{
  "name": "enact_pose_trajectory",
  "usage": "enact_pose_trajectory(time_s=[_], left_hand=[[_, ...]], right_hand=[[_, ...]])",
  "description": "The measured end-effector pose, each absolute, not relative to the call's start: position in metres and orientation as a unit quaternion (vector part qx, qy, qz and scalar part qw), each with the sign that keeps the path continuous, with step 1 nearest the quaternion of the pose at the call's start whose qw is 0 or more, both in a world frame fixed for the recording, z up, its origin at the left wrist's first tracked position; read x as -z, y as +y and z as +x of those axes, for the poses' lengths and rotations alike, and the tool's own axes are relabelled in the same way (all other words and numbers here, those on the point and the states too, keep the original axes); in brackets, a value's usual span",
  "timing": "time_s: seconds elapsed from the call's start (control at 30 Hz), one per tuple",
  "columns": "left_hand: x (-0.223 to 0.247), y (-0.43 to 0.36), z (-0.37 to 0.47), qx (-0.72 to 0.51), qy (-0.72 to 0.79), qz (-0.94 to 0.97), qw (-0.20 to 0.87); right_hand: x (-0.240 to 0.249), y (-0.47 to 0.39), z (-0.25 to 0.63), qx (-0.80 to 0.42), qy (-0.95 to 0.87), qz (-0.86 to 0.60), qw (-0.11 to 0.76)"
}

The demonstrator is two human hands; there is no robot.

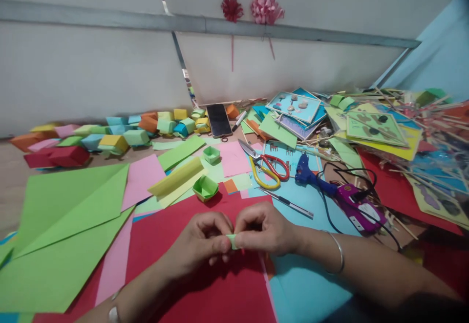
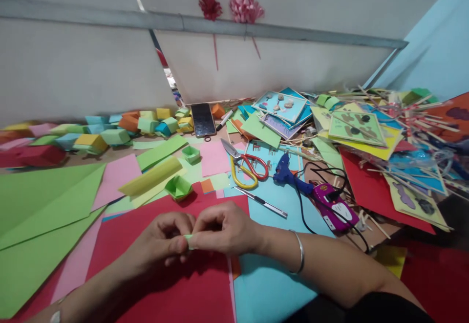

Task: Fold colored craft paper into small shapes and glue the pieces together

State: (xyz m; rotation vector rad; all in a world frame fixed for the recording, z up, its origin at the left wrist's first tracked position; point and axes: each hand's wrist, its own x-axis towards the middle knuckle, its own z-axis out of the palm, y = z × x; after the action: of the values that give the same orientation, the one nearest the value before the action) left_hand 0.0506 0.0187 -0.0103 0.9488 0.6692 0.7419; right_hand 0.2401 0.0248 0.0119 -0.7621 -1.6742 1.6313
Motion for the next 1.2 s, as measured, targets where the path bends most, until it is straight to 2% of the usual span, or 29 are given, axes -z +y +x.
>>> enact_pose_trajectory(time_s=[0.1,0.2,0.27,0.4,0.47,0.57,0.63,0.73,0.97,1.2], left_hand=[[0.013,0.02,0.049,-0.301,0.26,0.439,0.806],[0.013,0.023,0.046,-0.27,0.246,0.458,0.811],[0.013,0.023,0.045,-0.262,0.248,0.469,0.806],[0.01,0.021,0.048,-0.282,0.273,0.496,0.774],[0.005,0.019,0.051,-0.327,0.306,0.521,0.727],[-0.002,0.019,0.057,-0.435,0.394,0.528,0.613],[-0.003,0.024,0.058,-0.514,0.461,0.49,0.532],[0.002,0.034,0.057,-0.585,0.505,0.406,0.488],[0.006,0.032,0.055,-0.587,0.513,0.373,0.503],[0.004,0.038,0.05,-0.478,0.561,0.473,0.482]], right_hand=[[-0.007,0.019,0.239,-0.678,-0.602,-0.262,0.331],[-0.001,0.014,0.238,-0.646,-0.648,-0.23,0.332],[0.003,0.012,0.237,-0.539,-0.731,-0.203,0.365],[0.008,0.01,0.235,-0.168,-0.86,-0.196,0.441],[0.007,0.014,0.238,-0.072,-0.868,-0.209,0.445],[0.003,0.028,0.246,-0.075,-0.832,-0.256,0.486],[0.003,0.04,0.252,-0.118,-0.779,-0.35,0.506],[0.006,0.053,0.258,-0.145,-0.731,-0.414,0.523],[0.011,0.045,0.256,-0.095,-0.787,-0.378,0.478],[0.019,0.043,0.255,-0.079,-0.811,-0.366,0.449]])
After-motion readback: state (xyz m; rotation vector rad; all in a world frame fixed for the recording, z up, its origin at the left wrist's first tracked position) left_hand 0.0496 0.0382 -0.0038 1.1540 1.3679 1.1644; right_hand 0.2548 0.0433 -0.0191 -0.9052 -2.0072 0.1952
